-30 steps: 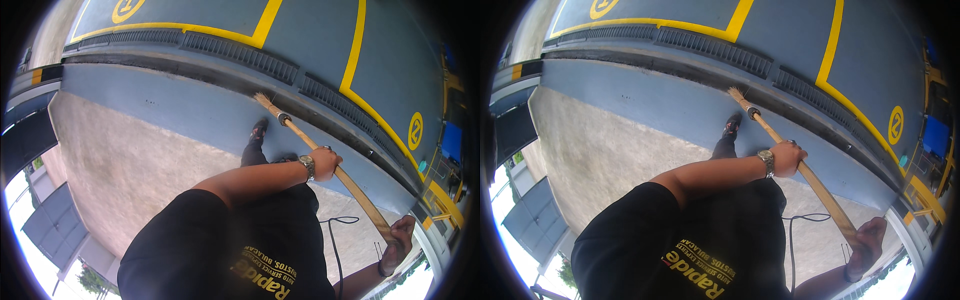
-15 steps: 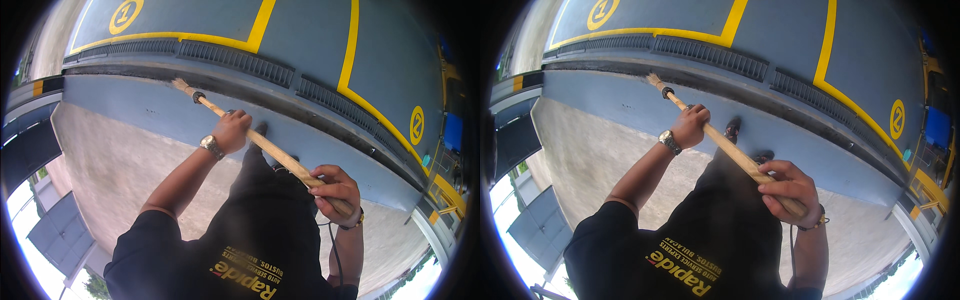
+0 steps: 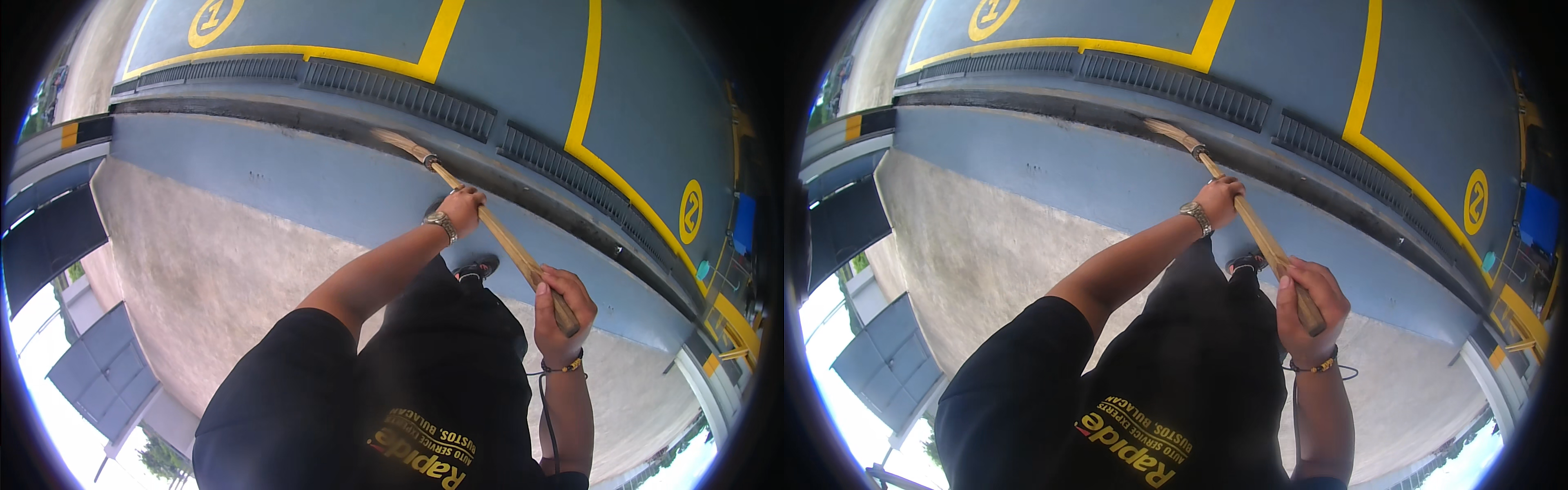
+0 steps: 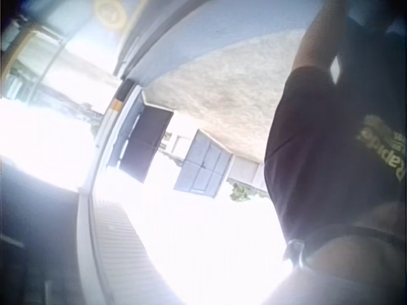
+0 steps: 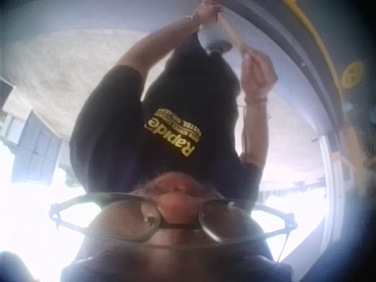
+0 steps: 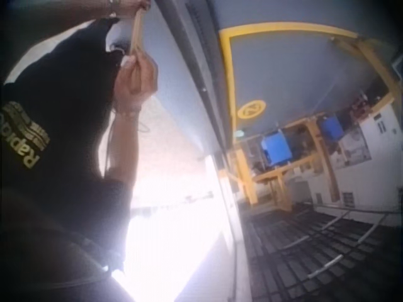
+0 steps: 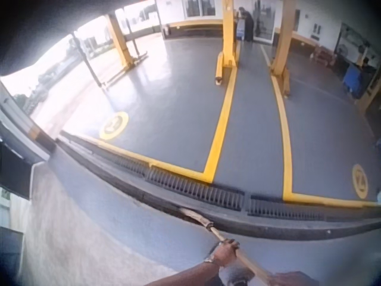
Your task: The person sweeps a concrete floor with a long-handled broom, moving debris toward a linear drain. The person walks along the drain while sweeping, covering multiple sections of the floor area.
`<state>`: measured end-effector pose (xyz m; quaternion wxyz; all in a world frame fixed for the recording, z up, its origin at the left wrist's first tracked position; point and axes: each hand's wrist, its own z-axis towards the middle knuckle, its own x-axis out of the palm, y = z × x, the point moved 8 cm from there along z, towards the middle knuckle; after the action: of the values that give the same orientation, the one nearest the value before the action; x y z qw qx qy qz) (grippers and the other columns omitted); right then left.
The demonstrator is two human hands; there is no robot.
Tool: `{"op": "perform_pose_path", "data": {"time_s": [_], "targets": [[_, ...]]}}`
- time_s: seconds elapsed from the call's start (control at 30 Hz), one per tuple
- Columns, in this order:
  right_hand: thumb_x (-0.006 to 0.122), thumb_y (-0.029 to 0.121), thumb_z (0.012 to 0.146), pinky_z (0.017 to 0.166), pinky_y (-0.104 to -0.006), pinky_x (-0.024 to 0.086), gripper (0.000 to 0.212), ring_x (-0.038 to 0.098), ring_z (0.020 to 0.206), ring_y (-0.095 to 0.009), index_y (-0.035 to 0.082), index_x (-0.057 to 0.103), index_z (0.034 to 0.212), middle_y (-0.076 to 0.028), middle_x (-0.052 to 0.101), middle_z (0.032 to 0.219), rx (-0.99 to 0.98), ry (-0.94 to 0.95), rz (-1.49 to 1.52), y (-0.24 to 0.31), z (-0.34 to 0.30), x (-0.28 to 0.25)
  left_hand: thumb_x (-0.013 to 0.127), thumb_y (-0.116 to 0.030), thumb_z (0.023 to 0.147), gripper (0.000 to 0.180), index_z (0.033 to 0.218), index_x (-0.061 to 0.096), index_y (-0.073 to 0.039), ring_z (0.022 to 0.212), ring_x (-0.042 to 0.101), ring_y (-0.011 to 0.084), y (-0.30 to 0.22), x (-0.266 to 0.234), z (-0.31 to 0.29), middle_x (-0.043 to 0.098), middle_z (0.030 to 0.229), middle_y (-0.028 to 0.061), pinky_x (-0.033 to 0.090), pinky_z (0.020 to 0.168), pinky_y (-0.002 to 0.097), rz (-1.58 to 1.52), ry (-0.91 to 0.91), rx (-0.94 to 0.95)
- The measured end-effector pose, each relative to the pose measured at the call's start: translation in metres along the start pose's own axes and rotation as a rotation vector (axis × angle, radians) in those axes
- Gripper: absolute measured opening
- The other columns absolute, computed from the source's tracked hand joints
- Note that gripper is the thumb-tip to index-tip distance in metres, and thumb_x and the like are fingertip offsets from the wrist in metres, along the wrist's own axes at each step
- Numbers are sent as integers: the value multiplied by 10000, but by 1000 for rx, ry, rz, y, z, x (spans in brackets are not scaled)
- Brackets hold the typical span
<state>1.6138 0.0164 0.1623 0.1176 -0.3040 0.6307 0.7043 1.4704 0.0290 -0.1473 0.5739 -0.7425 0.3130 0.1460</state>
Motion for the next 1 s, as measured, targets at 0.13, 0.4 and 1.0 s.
{"op": "perform_pose_path", "data": {"time_s": [0.13,0.4,1.0], "targets": [[582,3,895,803,-379,566,143,699,890,-313,-36,660,1008,-213,706,1000,83,-94,-64,7,-30,-100,632,-36,823,193,998,665,-111,1060,634,327,-109,15,-14,670,1003,109,436,1040,506,-17,141,175],[471,90,952,633,-392,544,178,632,806,-343,-25,576,1038,-231,635,897,-194,-59,-93,66,-58,-188,635,-11,835,310,1116,613,-139,1061,634,278,-187,-72,-72,642,1041,75,394,1063,521,-123,-13,401],[694,46,879,674,-323,532,112,659,766,-224,-46,677,940,-147,673,868,51,-180,-46,5,-17,-37,649,-43,790,167,954,635,-74,1027,634,372,-46,-22,-10,660,1064,127,525,865,474,-56,-56,31]]}}
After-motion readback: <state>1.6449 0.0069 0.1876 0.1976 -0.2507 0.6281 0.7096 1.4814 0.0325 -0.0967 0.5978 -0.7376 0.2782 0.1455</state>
